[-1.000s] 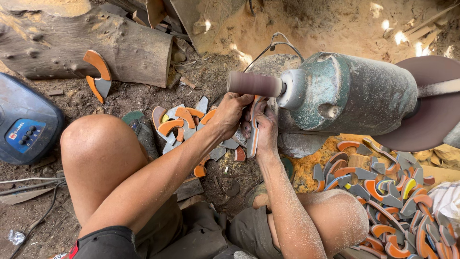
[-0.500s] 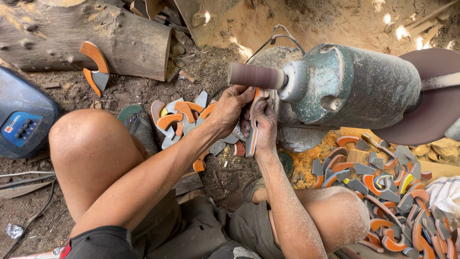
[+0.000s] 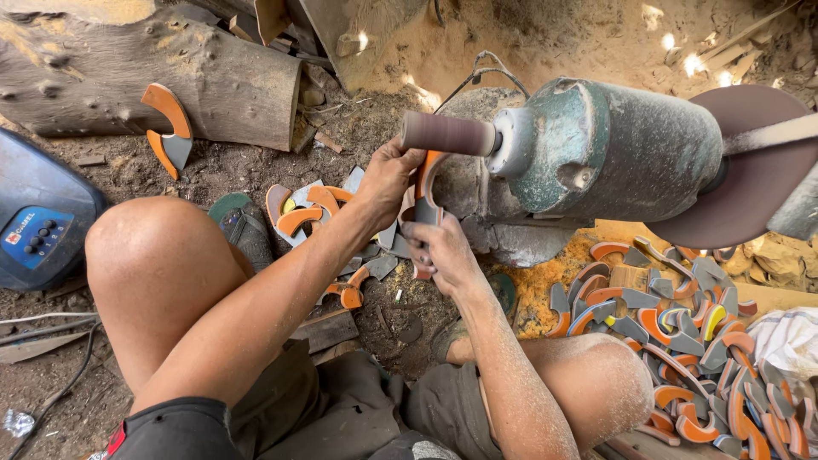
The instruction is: The person sits on the ground and uses a bench grinder to smooth the edges of small, curved, two-toned wooden pieces. They hold each piece against the rotating sanding drum, turning it to work different edges, then place the finished pieces into a pile nearby.
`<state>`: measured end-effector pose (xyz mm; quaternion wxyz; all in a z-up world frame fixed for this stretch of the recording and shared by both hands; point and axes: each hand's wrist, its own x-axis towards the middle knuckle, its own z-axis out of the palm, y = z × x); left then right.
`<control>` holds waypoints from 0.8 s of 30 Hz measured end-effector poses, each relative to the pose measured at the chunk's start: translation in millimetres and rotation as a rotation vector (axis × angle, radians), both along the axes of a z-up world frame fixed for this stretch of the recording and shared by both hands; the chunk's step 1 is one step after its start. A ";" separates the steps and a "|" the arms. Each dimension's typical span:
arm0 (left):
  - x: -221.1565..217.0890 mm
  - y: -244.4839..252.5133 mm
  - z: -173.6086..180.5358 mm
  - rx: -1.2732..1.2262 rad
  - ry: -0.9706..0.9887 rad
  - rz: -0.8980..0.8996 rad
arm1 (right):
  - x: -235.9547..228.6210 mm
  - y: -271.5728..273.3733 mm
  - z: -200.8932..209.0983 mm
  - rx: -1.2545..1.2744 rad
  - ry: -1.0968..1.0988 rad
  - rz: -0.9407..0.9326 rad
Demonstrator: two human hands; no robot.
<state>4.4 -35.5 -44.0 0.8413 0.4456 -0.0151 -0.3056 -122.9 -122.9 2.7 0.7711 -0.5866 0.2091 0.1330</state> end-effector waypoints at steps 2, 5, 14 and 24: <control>-2.2 -2.0 -1.9 0.035 0.131 -0.044 | 13.9 -5.8 -2.5 -0.031 -0.038 -0.035; -17.8 -3.6 -1.5 -0.064 0.194 -0.075 | 30.2 -15.3 2.0 -0.086 -0.077 -0.073; 14.2 -17.6 4.3 -0.221 0.117 -0.052 | 53.5 -14.7 11.6 -0.540 -0.324 -0.164; 24.9 -15.1 19.3 -0.266 0.033 -0.136 | 64.6 -18.6 10.6 -0.505 -0.326 -0.161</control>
